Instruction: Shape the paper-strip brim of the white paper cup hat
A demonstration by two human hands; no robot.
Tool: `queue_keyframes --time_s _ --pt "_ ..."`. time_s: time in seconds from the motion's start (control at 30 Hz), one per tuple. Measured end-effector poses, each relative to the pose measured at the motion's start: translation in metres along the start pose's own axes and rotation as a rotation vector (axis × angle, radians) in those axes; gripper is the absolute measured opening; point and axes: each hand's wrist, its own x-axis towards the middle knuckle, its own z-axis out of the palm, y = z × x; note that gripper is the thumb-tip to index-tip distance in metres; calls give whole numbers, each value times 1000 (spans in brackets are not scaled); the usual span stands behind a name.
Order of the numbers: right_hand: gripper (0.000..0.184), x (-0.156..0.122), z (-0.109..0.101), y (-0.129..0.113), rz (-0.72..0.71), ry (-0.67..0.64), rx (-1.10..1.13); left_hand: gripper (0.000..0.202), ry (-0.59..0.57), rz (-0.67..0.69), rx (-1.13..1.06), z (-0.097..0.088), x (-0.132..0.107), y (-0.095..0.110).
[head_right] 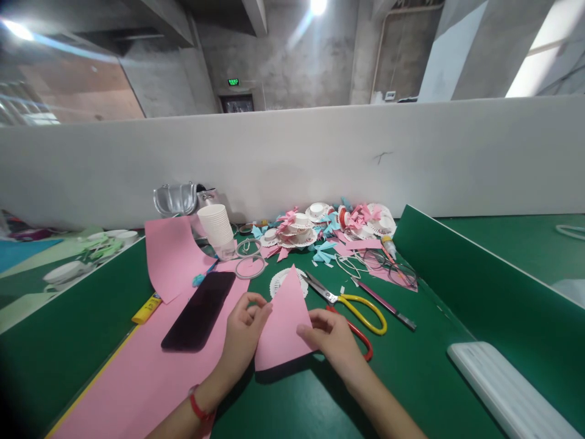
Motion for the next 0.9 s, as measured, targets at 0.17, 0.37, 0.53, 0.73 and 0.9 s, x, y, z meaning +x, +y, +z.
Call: queue_keyframes --time_s 0.17,0.37,0.53,0.73,0.9 --pt "24 -2 3 -4 -139 69 -156 12 32 147 223 -1 0 -1" --pt "28 -7 9 -6 -230 104 -285 42 -177 222 303 4 -9 6" --pt "34 -13 11 -7 -260 -20 -325 54 -342 155 248 10 -20 16" --pt "20 -14 5 -9 -474 92 -461 44 -420 84 150 14 -24 21" --pt "14 -16 3 -17 -683 191 -642 27 -523 40 132 13 -25 28"
